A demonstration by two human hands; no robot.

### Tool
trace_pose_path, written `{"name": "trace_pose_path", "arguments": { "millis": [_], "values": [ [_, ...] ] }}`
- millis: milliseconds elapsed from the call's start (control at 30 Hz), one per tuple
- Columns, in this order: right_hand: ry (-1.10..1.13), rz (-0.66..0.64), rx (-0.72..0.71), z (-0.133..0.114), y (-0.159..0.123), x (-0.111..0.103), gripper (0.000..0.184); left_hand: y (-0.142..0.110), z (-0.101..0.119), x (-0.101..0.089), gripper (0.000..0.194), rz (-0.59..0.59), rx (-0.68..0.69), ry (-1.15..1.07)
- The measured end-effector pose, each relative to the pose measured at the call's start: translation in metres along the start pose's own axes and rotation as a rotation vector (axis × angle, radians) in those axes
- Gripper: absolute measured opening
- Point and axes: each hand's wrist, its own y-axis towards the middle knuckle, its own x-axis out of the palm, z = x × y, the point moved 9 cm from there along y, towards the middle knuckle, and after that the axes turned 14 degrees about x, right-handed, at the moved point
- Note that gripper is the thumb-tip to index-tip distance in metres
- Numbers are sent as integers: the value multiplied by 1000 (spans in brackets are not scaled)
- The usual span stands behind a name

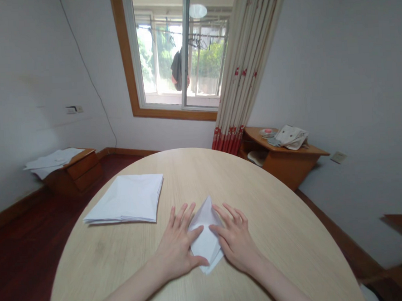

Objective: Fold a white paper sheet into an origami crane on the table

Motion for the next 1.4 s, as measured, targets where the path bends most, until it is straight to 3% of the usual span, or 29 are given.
{"name": "trace_pose_path", "arguments": {
  "millis": [233, 400, 667, 1400],
  "values": [
    [11, -110, 41, 2, 0, 6, 38, 6, -1, -3, 75, -28, 6, -16],
    [0, -150, 53, 0, 1, 8, 34, 5, 0, -2, 76, -25, 11, 21],
    [-16, -106, 30, -3, 1, 2, 40, 3, 0, -1, 86, -40, 28, 84],
    [-118, -34, 107, -6, -2, -8, 22, 3, 9, -10, 81, -11, -5, 196]
  ]
}}
